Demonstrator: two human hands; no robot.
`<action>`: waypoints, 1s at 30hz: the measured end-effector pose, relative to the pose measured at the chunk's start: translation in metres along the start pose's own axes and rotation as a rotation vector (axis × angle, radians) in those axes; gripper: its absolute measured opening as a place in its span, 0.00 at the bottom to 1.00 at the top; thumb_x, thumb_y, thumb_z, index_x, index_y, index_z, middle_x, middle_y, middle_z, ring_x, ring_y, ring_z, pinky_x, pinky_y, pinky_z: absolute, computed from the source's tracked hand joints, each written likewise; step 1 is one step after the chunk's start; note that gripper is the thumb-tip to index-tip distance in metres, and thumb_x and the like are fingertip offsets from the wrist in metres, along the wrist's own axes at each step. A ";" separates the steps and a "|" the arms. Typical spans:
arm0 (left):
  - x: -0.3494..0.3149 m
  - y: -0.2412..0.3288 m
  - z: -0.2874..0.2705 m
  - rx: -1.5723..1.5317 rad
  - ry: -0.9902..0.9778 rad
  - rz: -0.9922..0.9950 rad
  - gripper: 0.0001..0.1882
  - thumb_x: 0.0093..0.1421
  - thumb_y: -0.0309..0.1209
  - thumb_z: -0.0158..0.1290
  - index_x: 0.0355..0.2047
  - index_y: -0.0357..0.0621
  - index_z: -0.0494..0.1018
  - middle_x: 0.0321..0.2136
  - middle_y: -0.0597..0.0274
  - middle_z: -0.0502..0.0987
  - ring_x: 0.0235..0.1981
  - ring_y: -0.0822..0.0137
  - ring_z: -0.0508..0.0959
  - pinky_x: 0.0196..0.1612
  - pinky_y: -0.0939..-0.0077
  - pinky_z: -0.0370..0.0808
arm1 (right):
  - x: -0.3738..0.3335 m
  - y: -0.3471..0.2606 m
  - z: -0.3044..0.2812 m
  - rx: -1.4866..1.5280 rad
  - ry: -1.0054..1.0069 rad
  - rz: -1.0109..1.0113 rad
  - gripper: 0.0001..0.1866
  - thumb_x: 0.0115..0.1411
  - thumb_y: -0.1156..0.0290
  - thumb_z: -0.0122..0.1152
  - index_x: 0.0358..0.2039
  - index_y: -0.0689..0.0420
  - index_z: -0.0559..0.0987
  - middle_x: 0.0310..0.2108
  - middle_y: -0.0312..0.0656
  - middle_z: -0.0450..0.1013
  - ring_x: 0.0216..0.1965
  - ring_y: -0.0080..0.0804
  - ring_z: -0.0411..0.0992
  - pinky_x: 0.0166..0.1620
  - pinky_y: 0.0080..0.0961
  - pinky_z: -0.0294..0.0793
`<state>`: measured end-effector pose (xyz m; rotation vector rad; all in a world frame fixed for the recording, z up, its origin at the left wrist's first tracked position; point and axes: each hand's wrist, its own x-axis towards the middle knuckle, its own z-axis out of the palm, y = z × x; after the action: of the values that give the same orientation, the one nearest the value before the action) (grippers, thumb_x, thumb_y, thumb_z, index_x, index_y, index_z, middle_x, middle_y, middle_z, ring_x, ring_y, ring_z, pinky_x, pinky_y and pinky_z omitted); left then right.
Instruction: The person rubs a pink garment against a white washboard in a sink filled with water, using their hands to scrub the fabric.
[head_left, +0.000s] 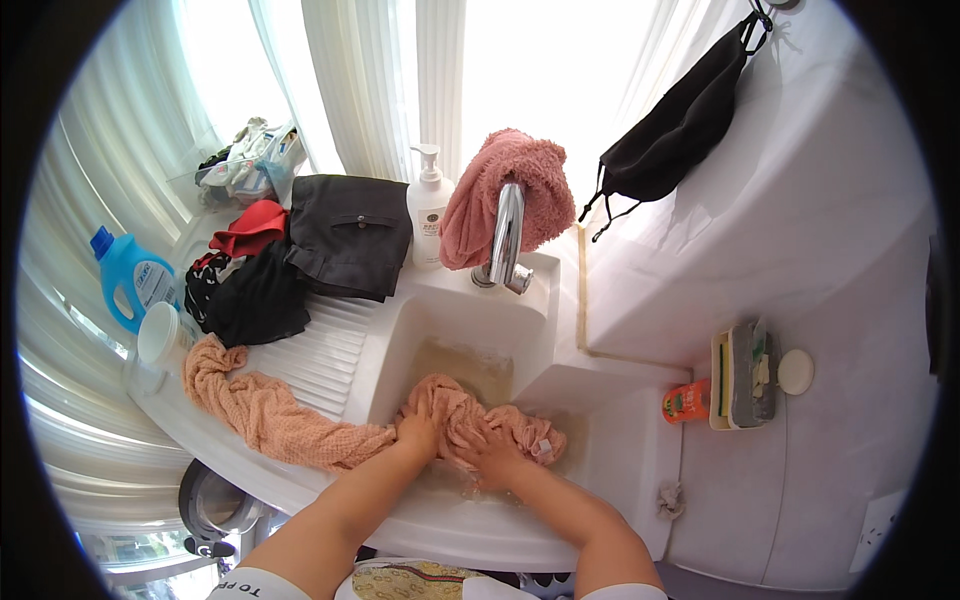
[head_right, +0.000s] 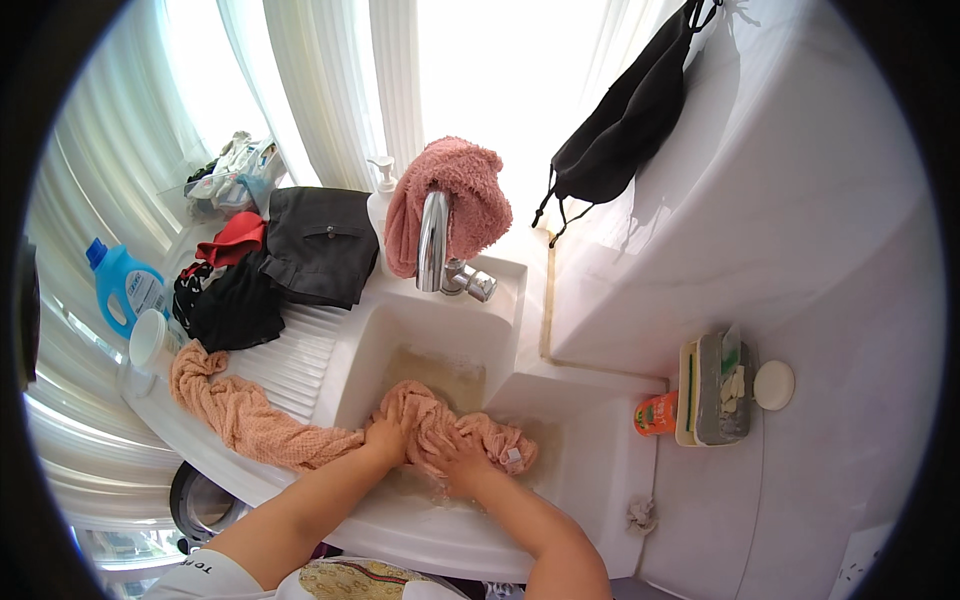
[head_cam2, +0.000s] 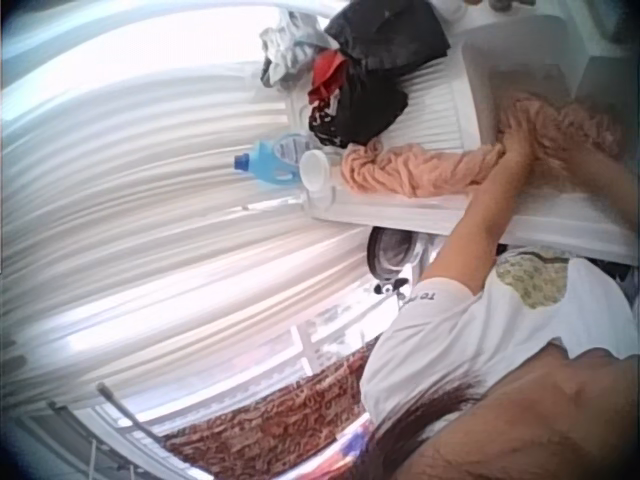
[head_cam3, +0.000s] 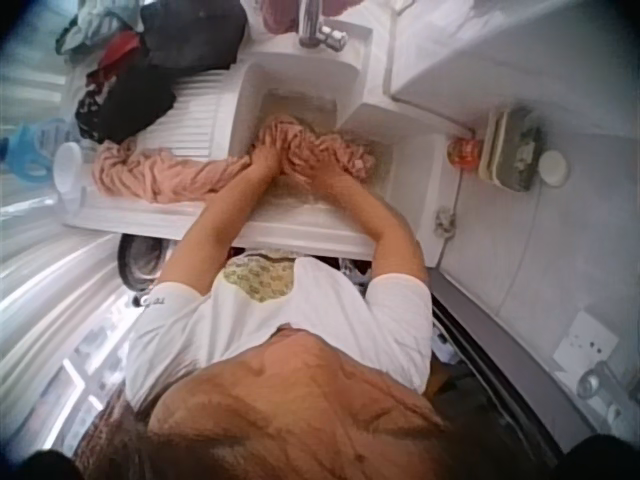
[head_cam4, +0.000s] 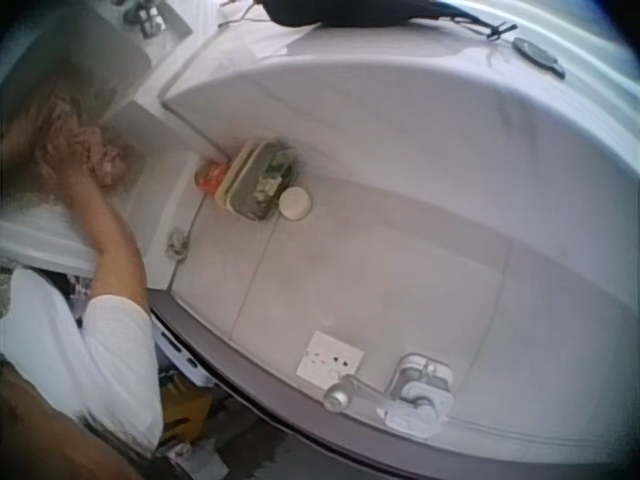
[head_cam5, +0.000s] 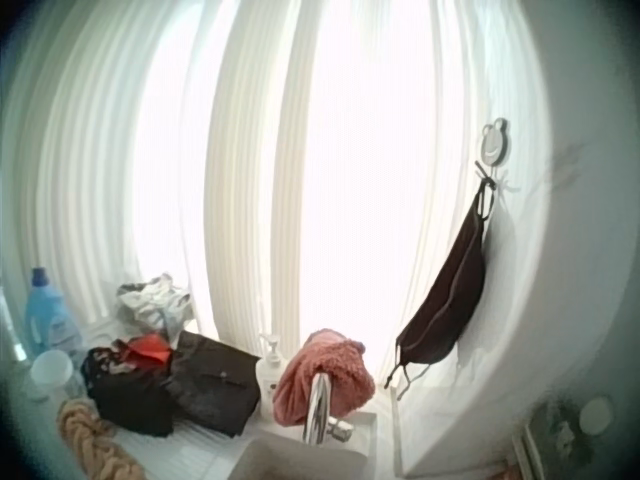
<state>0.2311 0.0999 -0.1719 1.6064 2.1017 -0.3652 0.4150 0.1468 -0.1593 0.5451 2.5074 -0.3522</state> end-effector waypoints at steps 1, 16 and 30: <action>0.003 -0.004 0.008 0.011 -0.024 -0.008 0.49 0.53 0.46 0.59 0.70 0.61 0.44 0.69 0.46 0.43 0.60 0.33 0.60 0.54 0.41 0.68 | -0.010 0.011 -0.013 0.001 0.026 0.043 0.45 0.51 0.41 0.62 0.68 0.34 0.57 0.73 0.44 0.34 0.71 0.52 0.35 0.64 0.66 0.39; -0.099 -0.089 -0.202 -0.916 0.494 0.341 0.21 0.45 0.26 0.52 0.42 0.39 0.79 0.37 0.48 0.77 0.42 0.58 0.77 0.48 0.71 0.72 | -0.052 0.031 -0.124 1.971 0.862 -0.004 0.21 0.46 0.86 0.52 0.44 0.66 0.75 0.42 0.45 0.74 0.41 0.32 0.75 0.44 0.26 0.77; -0.186 -0.201 -0.196 -0.428 0.312 0.113 0.21 0.55 0.43 0.58 0.42 0.40 0.75 0.34 0.48 0.79 0.38 0.50 0.79 0.41 0.58 0.75 | 0.093 -0.132 -0.244 0.727 0.834 -0.129 0.35 0.56 0.55 0.66 0.59 0.57 0.66 0.51 0.48 0.70 0.51 0.38 0.71 0.55 0.40 0.67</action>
<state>0.0377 -0.0174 0.0774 1.5819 2.1070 0.3746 0.1735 0.1452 0.0060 0.9538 3.1701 -1.3520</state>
